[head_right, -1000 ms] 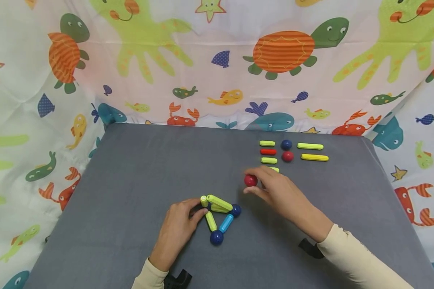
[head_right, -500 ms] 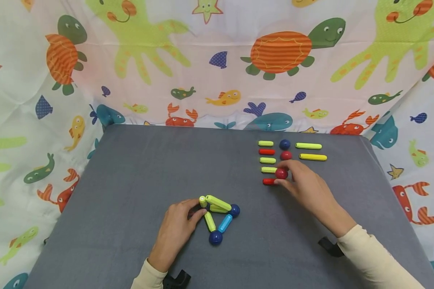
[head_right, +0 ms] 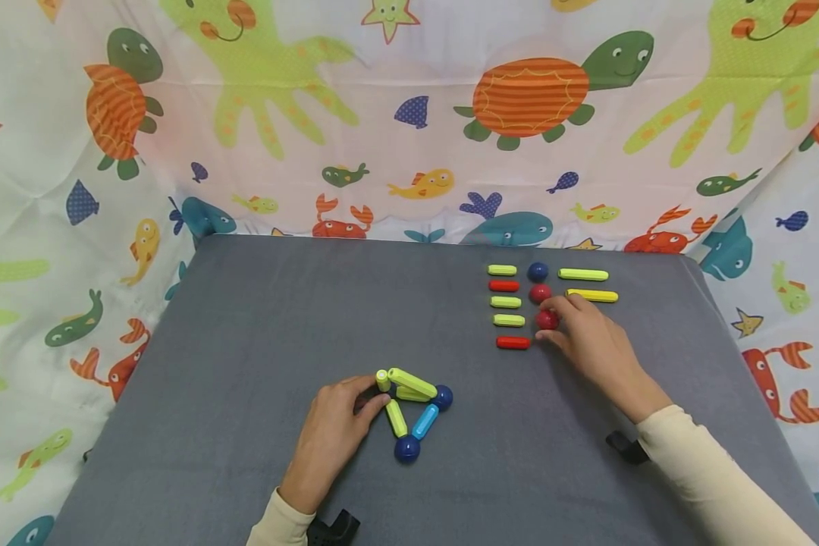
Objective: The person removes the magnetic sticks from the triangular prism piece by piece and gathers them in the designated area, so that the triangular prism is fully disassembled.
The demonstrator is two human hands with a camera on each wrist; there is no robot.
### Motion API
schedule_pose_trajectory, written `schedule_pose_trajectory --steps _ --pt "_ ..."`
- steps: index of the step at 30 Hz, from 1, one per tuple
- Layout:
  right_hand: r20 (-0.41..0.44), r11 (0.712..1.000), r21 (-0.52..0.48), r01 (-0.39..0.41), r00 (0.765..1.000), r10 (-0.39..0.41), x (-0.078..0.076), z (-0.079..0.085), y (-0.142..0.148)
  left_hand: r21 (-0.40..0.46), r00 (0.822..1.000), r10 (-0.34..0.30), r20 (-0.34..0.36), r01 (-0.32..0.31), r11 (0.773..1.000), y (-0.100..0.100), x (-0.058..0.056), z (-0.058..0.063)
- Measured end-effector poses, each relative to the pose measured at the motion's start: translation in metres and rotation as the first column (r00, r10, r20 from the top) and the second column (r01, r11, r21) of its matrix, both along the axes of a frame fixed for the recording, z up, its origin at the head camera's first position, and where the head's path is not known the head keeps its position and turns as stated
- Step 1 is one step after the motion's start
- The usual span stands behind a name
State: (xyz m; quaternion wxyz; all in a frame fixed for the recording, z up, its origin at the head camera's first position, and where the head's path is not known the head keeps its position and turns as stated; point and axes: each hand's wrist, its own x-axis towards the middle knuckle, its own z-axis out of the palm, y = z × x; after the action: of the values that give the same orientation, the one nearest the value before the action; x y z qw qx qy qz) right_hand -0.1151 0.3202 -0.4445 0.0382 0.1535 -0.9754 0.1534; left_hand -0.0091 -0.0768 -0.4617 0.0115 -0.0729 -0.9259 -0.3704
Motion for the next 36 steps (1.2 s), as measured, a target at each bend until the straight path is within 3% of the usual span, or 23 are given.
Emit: schedule_pose_trajectory --steps 16,36 --pt "0.062 0.999 0.035 -0.009 0.998 0.007 -0.013 -0.012 0.008 0.002 1.0 -0.008 -0.008 0.008 1.0 0.001 -0.001 -0.002" --pt "0.092 0.999 0.04 -0.003 0.996 -0.001 -0.014 -0.012 0.011 0.0 1.0 -0.009 -0.002 0.009 1.0 -0.001 0.0 -0.002"
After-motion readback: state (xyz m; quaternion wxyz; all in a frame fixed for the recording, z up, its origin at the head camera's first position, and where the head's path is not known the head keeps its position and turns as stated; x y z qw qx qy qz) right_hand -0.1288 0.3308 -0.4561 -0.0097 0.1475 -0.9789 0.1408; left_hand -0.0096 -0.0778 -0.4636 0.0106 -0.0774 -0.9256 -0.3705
